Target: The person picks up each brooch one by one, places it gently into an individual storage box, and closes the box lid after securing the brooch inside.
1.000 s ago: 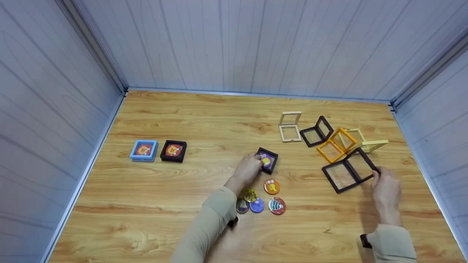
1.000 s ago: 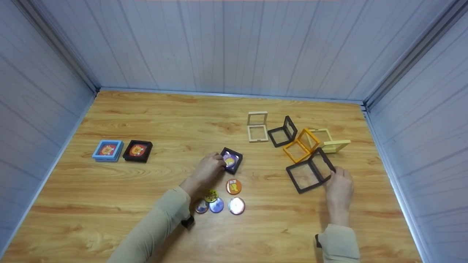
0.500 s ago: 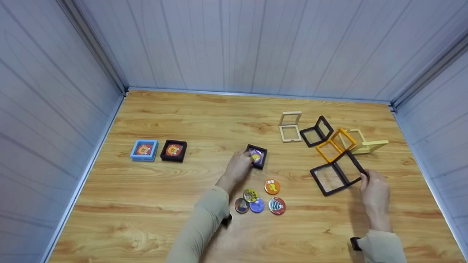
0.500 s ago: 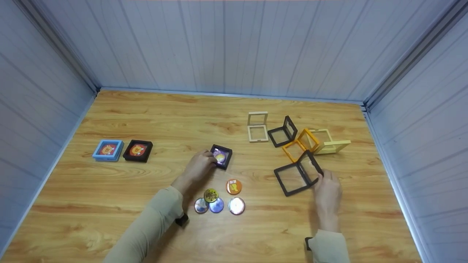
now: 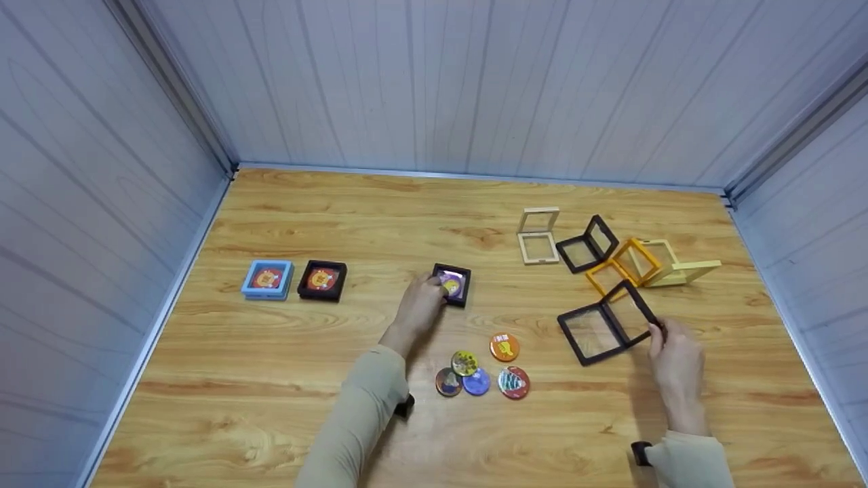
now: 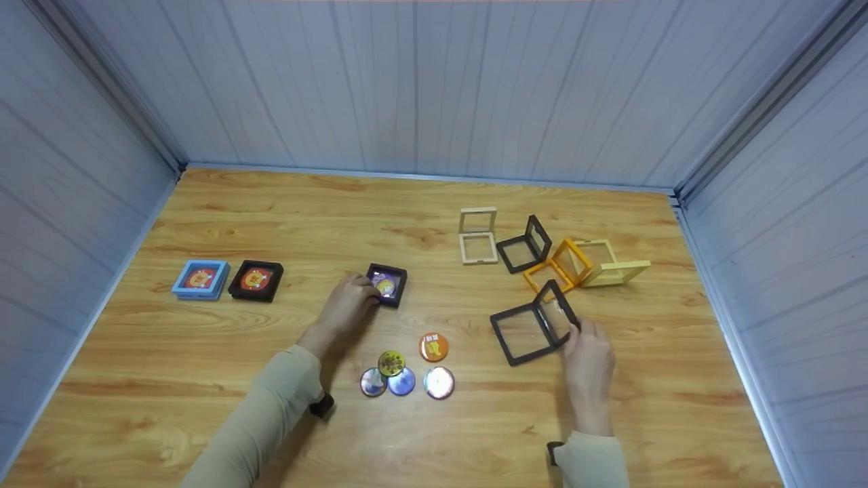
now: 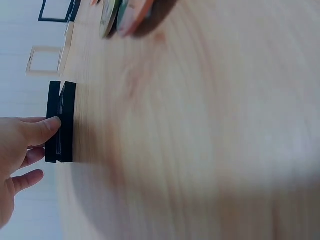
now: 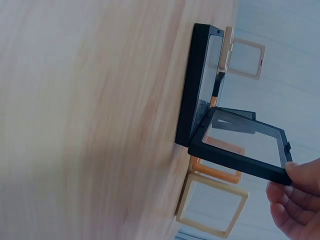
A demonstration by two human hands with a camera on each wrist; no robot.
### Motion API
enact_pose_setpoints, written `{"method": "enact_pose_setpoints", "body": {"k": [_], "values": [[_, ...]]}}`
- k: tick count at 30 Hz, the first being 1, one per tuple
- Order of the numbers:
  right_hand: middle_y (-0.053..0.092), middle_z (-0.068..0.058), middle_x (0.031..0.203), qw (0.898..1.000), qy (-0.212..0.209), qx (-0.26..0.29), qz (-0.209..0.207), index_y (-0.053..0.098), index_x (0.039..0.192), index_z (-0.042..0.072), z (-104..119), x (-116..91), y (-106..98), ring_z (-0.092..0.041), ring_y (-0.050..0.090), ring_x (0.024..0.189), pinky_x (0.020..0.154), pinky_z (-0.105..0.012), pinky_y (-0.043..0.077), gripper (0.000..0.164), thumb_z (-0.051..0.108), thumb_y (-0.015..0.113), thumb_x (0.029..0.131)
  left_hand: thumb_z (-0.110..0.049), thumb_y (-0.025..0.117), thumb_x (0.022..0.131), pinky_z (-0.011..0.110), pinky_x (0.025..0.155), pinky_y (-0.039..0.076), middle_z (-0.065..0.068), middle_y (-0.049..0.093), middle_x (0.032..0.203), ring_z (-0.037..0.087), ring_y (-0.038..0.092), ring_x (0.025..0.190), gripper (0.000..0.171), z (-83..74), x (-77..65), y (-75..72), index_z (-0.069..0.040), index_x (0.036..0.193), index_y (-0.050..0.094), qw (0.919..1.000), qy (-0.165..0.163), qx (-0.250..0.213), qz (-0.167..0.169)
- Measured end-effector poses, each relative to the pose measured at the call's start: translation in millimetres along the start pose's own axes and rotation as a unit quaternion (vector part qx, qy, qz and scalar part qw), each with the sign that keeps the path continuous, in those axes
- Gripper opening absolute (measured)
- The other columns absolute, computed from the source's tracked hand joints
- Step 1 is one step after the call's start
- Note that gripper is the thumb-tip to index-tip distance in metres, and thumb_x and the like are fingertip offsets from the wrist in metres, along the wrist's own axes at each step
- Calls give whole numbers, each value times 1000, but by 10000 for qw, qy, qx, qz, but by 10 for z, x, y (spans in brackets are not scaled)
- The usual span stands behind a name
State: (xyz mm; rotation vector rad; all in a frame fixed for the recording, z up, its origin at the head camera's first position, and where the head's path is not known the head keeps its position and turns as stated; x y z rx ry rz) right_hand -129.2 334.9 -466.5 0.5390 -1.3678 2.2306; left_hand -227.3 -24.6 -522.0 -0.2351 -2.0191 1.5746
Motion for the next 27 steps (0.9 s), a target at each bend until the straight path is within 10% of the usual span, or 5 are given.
{"method": "enact_pose_setpoints", "body": {"k": [27], "values": [[59,-25,72,9989,-138,447,95,60,84,-14,328,-106,112,-34,57,58,52,-45,45,13,-6,63,75,-8,68,73,36,66,42,8,63,81,24,52,77,6,533,-303,-186,-5,78,70,9966,-763,-291,-49]]}}
Point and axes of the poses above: each hand's wrist, its own x-axis towards the middle knuckle, its own y-axis out of the palm, z = x × y, the point moved 4 cm from there along x, towards the middle knuckle
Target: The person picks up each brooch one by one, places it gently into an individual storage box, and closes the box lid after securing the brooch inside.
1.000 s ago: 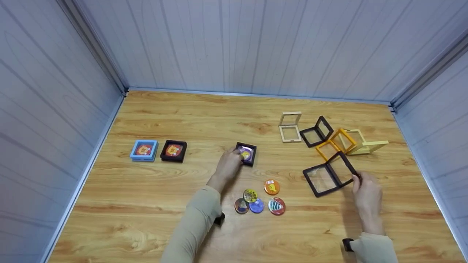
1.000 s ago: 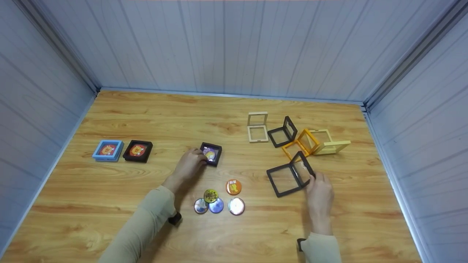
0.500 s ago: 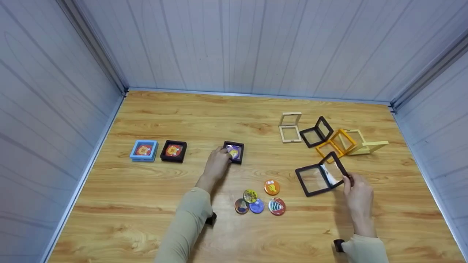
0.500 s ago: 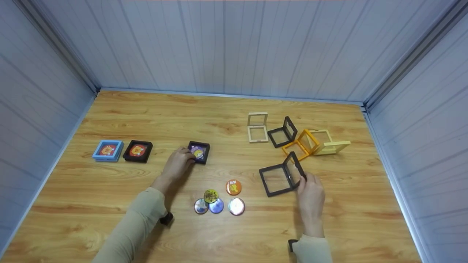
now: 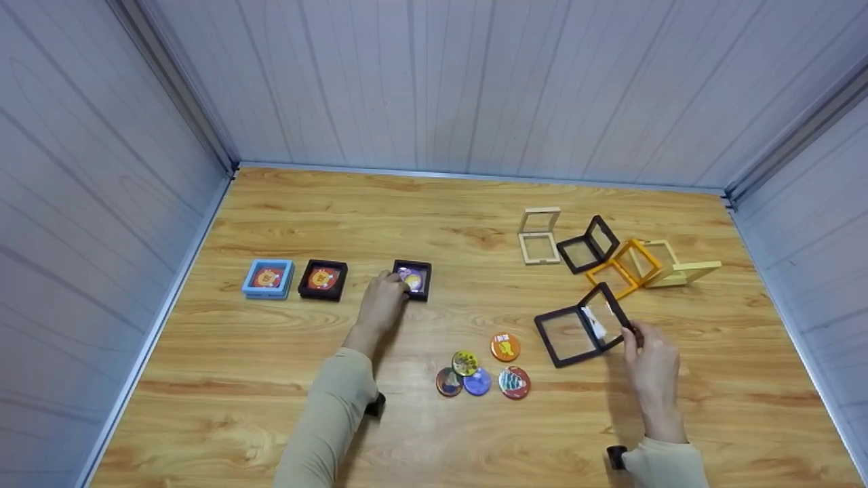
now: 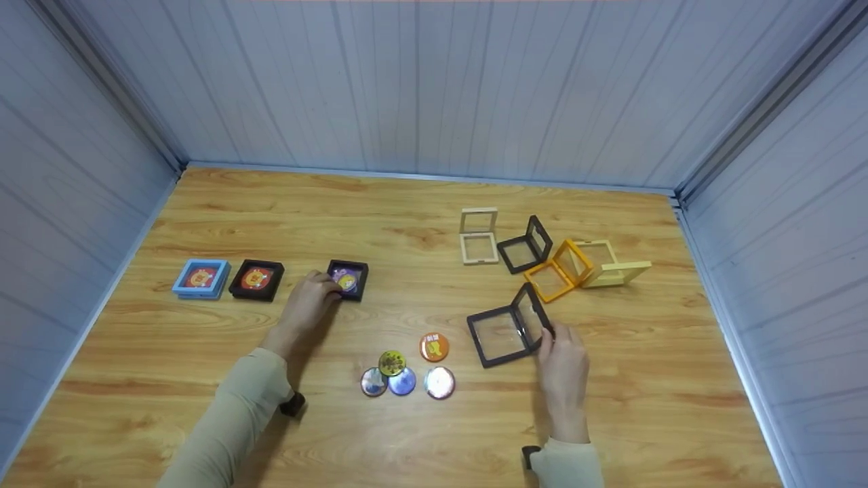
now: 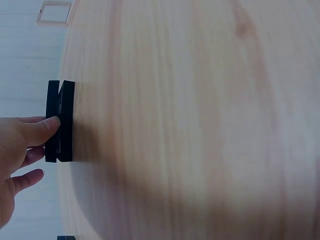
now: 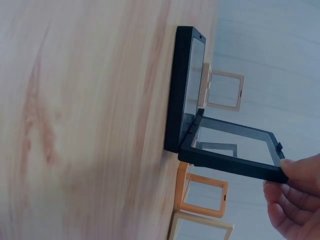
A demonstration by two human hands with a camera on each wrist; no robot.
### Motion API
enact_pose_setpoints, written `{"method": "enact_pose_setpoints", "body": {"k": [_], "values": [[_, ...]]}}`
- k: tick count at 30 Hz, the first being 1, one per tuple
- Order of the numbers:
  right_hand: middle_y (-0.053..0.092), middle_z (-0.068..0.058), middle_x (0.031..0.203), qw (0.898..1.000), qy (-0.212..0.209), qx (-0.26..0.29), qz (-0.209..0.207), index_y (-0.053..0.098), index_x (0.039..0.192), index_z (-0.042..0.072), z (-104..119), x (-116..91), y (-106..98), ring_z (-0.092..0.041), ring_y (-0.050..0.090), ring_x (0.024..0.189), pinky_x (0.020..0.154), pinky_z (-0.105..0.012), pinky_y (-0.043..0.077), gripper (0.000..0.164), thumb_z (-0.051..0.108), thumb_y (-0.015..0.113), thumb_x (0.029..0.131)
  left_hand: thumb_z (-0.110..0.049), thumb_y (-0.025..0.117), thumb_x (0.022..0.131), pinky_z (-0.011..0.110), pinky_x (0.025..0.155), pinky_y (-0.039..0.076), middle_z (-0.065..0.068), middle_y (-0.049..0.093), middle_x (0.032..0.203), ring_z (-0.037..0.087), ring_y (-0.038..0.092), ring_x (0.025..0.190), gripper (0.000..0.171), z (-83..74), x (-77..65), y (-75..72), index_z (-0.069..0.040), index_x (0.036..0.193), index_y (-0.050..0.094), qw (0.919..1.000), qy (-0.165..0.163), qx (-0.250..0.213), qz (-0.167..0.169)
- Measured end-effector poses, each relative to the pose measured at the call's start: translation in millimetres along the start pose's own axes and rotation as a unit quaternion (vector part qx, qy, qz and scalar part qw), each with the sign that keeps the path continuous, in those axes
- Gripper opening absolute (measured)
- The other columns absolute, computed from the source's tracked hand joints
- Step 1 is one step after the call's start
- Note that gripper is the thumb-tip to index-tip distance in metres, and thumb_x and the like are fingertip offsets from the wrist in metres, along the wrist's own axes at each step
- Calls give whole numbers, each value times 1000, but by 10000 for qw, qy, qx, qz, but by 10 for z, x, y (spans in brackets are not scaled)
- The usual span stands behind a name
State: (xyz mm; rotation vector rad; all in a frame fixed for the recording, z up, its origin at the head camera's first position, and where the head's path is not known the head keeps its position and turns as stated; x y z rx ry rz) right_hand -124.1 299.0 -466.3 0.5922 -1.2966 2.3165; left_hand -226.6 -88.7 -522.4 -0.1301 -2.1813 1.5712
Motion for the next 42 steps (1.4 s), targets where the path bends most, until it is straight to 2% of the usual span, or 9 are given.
{"method": "enact_pose_setpoints", "body": {"k": [10,20,33,42], "values": [[59,-24,73,9998,2,90,153,60,85,-14,83,-39,39,-32,56,60,53,-44,46,12,-6,63,76,-4,68,72,38,70,44,11,63,82,26,53,78,7,170,-91,-79,-3,79,69,9998,-127,-82,-89],[59,-19,71,9997,12,171,163,61,83,-12,161,-65,60,-27,56,59,52,-41,45,10,-6,64,75,-3,69,70,37,69,44,10,62,78,27,53,75,7,308,-174,-148,-3,77,69,9992,-71,-147,-362],[60,-20,72,9996,45,182,222,61,84,-12,244,-84,89,-27,57,59,51,-39,46,14,-2,66,75,-4,67,73,38,68,42,11,62,80,28,52,78,7,405,-238,-208,-2,79,69,9995,-306,-56,-97],[60,-20,73,9992,117,255,280,62,86,-12,284,-115,120,-27,58,60,53,-40,47,15,-2,66,75,-3,67,72,40,69,42,12,62,80,28,52,79,7,431,-273,-230,-2,79,69,9993,-352,-54,-96]]}}
Point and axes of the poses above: each hand's wrist, its own x-axis towards the middle knuckle, its own y-axis out of the palm, z = x × y, the point moved 4 cm from there along x, towards the middle knuckle
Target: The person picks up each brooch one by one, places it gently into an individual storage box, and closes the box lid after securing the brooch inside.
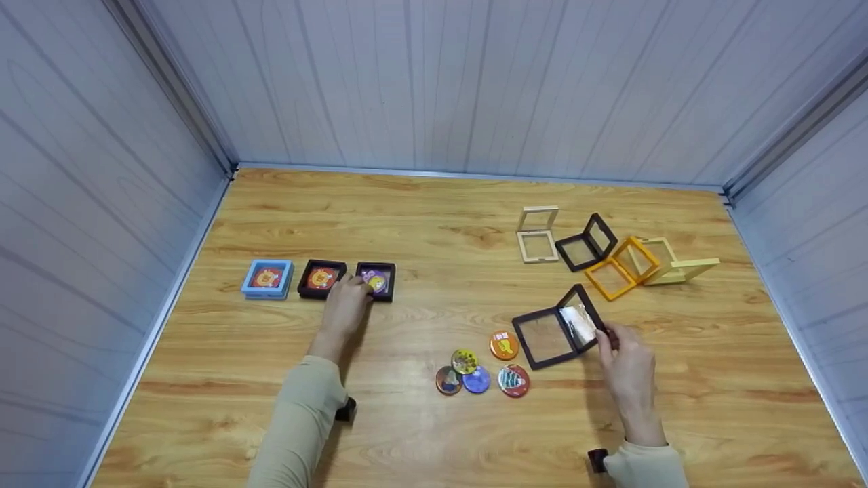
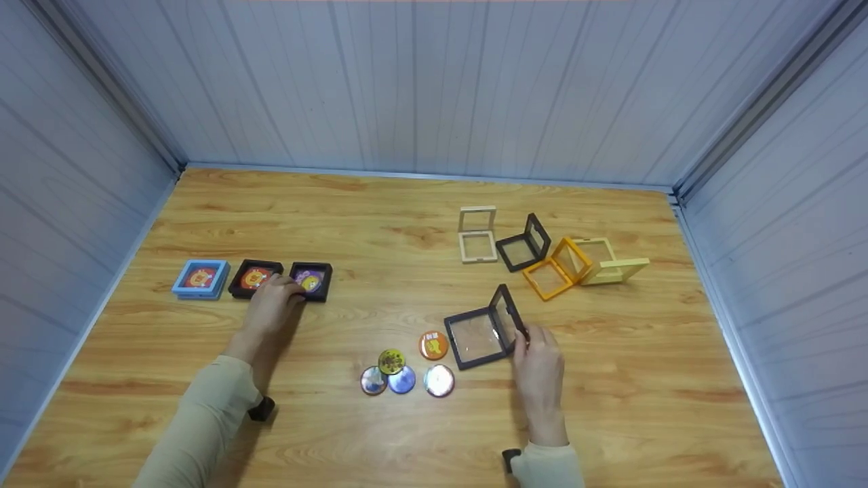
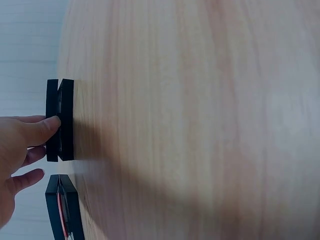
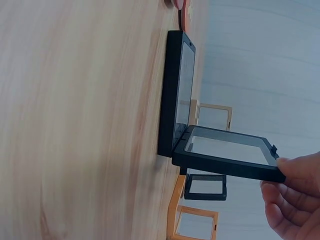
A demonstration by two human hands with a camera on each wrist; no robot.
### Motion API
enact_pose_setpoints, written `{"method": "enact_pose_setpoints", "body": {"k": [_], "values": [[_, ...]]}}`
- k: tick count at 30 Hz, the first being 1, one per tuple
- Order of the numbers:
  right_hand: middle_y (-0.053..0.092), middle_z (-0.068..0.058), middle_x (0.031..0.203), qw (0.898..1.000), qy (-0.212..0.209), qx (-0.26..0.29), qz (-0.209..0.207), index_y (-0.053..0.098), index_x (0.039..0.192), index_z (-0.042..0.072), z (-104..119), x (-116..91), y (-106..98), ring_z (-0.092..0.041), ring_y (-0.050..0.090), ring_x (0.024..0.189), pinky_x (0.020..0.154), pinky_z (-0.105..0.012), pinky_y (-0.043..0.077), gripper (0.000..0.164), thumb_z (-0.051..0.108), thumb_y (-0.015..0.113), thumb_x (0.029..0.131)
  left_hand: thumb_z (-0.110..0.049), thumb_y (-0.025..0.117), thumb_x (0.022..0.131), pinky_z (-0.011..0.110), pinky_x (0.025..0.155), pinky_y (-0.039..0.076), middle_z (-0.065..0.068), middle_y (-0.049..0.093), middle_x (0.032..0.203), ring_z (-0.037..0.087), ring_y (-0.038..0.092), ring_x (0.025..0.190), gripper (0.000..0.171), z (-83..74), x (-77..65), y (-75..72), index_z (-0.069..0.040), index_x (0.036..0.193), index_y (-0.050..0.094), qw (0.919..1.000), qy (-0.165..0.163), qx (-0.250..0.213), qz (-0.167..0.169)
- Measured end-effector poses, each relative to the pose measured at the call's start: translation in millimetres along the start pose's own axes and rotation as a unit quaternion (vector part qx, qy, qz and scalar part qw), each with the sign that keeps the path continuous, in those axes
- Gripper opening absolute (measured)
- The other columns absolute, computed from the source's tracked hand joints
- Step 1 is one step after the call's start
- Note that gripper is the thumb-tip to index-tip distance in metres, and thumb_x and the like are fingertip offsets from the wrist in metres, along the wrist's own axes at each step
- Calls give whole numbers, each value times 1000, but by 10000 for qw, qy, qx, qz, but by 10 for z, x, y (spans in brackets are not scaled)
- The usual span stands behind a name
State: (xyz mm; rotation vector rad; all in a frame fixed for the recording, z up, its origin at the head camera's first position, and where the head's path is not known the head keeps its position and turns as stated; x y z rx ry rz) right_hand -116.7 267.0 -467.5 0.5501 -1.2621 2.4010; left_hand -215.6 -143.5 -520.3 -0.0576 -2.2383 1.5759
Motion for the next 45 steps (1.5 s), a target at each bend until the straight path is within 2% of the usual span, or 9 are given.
{"method": "enact_pose_setpoints", "body": {"k": [6,12,20,24,30,38,45], "values": [[60,-20,71,9998,-163,60,-84,62,84,-13,16,-10,9,-27,57,58,52,-40,47,14,-5,67,73,-3,68,71,40,70,42,11,62,79,29,53,80,6,3,-13,-8,-2,77,69,9999,75,65,-94],[60,-20,72,9999,-127,70,-82,62,84,-12,14,-12,13,-27,57,58,52,-40,47,14,-5,67,72,-2,68,71,41,70,42,12,61,81,30,53,82,9,-8,-22,-18,1,79,67,9999,69,29,-148],[60,-21,72,9998,-161,125,-62,61,84,-13,16,-12,16,-27,57,58,51,-39,48,14,-7,66,72,-1,67,72,42,70,42,17,57,94,32,52,91,20,-77,-82,-47,4,91,64,9995,-112,-83,-275],[60,-21,72,9997,-176,131,-63,62,84,-12,13,-15,17,-28,57,58,51,-39,48,14,-7,66,72,-6,65,77,45,77,41,18,57,98,33,52,95,22,-147,-116,-51,4,96,62,9992,-244,-178,-265],[60,-20,71,9997,-216,97,-108,62,84,-12,18,-13,13,-27,57,57,51,-40,47,13,-7,66,72,-12,65,78,46,81,40,17,58,97,33,52,93,24,-337,-171,-14,3,97,62,9975,-216,-578,-332],[60,-19,70,9997,-179,90,-128,62,84,-12,27,-16,10,-26,57,57,50,-40,47,14,-5,66,73,-10,67,76,43,79,41,14,57,94,30,52,90,26,-694,-231,107,4,98,61,9926,134,-1154,-355],[60,-19,71,9998,-177,85,-106,62,84,-11,35,-20,10,-25,57,57,50,-38,47,13,-5,67,73,-16,66,77,41,86,38,14,53,105,29,49,99,38,-956,-264,220,2,109,56,9887,25,-1496,31]]}}
Point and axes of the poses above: each hand's wrist, its own x-axis towards the middle knuckle, its own y-axis out of the palm, z = x × y, the point moved 4 cm from there along x, towards the middle knuckle
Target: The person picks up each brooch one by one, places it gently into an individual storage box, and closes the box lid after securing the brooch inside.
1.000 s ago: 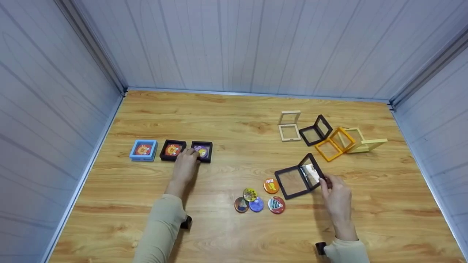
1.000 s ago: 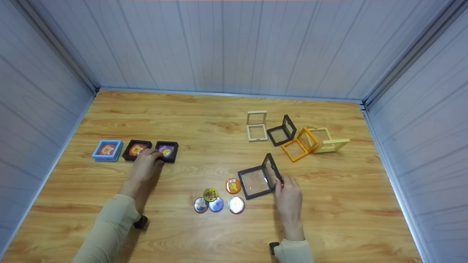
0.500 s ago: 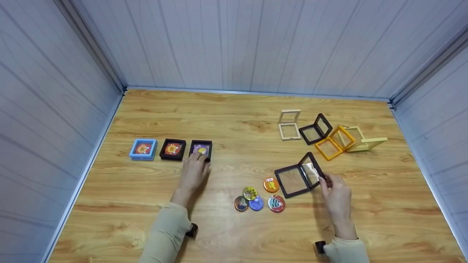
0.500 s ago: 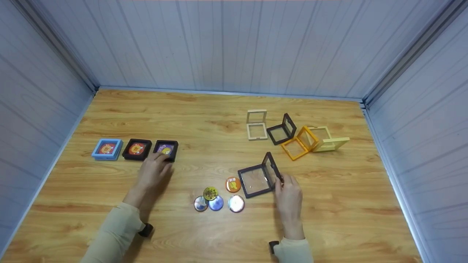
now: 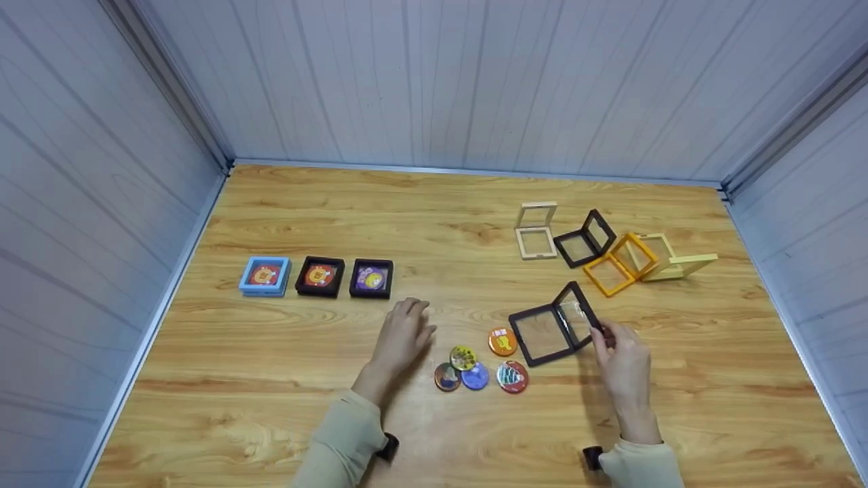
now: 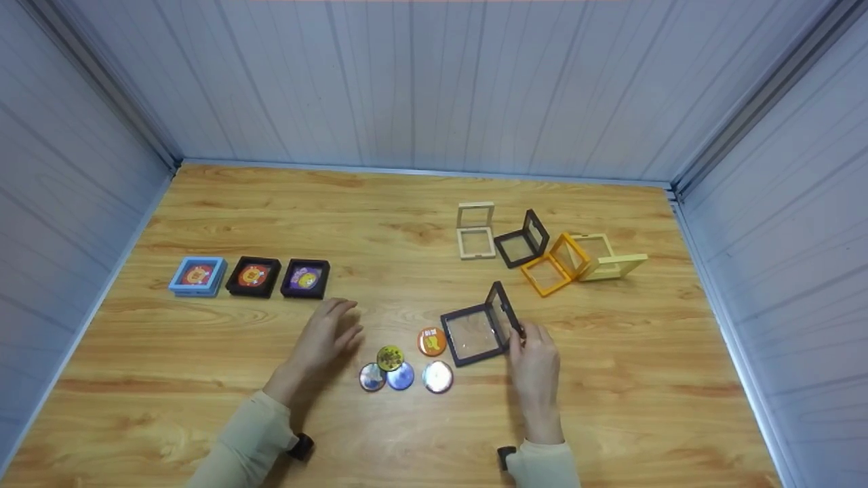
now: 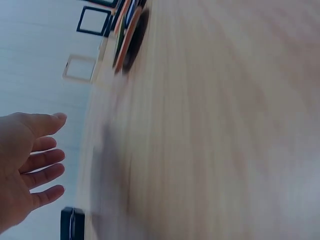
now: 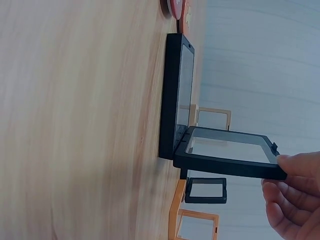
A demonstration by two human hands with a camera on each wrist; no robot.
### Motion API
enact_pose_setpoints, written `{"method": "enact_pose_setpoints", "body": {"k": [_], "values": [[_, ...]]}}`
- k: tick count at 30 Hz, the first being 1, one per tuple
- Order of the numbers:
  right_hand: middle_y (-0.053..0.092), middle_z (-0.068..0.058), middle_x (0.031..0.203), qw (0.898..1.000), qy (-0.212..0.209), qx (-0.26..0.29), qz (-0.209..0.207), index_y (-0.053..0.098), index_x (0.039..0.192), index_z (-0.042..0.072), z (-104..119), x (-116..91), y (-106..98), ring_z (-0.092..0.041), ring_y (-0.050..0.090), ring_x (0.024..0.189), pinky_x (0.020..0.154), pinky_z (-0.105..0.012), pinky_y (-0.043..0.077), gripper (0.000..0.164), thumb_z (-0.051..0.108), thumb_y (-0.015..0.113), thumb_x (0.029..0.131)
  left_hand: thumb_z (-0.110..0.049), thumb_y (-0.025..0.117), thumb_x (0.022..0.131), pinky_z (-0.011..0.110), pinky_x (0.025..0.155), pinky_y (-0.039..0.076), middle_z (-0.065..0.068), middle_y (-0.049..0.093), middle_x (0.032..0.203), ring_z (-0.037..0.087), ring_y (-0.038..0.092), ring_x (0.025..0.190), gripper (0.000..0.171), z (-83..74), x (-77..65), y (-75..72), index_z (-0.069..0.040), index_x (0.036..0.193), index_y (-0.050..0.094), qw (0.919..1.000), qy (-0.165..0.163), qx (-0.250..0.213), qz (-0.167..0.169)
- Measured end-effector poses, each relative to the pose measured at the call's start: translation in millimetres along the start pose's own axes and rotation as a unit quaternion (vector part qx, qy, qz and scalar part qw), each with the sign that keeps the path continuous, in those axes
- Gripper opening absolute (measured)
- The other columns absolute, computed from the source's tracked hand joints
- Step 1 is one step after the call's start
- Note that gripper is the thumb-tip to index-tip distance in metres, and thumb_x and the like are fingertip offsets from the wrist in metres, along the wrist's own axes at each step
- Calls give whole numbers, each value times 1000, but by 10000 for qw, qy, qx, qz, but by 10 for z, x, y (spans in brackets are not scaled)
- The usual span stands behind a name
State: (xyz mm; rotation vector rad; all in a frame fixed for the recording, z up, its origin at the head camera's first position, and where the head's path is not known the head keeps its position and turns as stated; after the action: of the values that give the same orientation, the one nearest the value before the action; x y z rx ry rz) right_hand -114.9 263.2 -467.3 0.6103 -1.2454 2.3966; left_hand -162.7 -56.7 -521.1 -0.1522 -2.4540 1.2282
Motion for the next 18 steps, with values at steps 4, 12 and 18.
{"method": "enact_pose_setpoints", "body": {"k": [4,12,18], "values": [[60,-19,70,10000,-21,16,-12,62,84,-11,7,-3,-1,-26,57,57,50,-39,47,13,-6,66,73,-20,65,79,42,89,36,15,51,111,29,46,104,45,-125,-12,97,3,115,51,9993,-62,-288,246],[60,-18,70,10000,62,-51,29,63,84,-10,9,-10,-1,-24,56,57,49,-37,47,14,-3,67,73,-31,64,80,40,94,33,13,48,119,27,42,111,55,-370,10,328,1,121,48,9965,-130,-371,737],[60,-18,71,10000,84,8,9,63,85,-10,3,-17,2,-24,57,57,49,-38,46,14,-3,67,74,-33,66,78,39,91,35,12,48,119,25,42,112,57,-559,52,476,0,121,48,9967,23,-162,799]]}}
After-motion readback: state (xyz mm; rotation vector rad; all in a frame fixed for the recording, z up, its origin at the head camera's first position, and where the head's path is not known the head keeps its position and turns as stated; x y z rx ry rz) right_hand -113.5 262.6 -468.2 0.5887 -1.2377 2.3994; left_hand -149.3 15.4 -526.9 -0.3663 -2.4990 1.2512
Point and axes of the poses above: each hand's wrist, its own x-axis towards the middle knuckle, its own y-axis out of the palm, z = x × y, the point moved 4 cm from there along x, towards the middle knuckle
